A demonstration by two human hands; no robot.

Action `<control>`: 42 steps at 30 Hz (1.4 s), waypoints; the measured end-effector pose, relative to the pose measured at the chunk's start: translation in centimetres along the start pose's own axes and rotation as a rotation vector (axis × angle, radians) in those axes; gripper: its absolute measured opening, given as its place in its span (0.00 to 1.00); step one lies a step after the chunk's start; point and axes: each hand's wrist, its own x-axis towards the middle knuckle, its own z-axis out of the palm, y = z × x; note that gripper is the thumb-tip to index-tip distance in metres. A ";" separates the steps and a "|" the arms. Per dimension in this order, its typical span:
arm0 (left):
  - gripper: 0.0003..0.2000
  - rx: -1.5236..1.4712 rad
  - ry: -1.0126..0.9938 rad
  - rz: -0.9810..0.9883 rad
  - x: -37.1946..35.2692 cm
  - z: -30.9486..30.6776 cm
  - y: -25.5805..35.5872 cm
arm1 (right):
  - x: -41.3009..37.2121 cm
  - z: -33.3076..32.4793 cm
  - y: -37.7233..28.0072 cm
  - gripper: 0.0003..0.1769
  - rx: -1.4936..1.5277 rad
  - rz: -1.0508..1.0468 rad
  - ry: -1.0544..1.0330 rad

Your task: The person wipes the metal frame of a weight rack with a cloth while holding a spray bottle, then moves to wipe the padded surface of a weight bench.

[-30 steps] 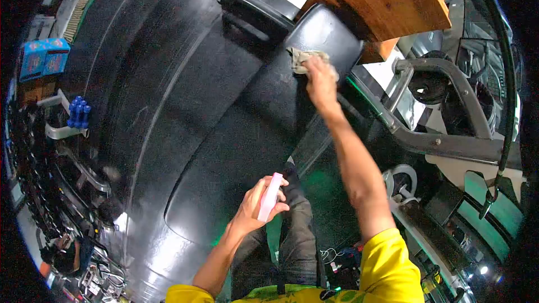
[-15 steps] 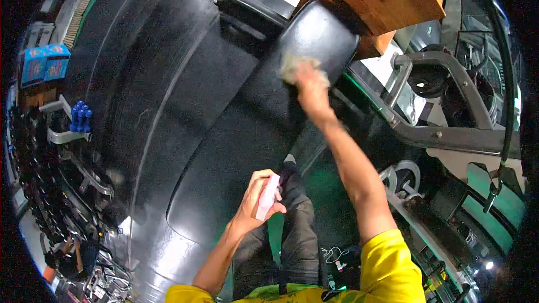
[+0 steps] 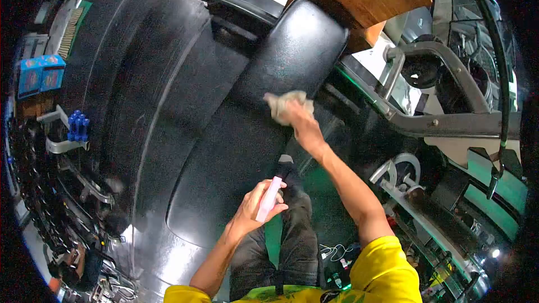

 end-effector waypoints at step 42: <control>0.11 -0.120 0.450 -0.091 -6.4 4.5 -1.7 | -3.6 4.3 -2.2 0.15 0.643 0.842 0.542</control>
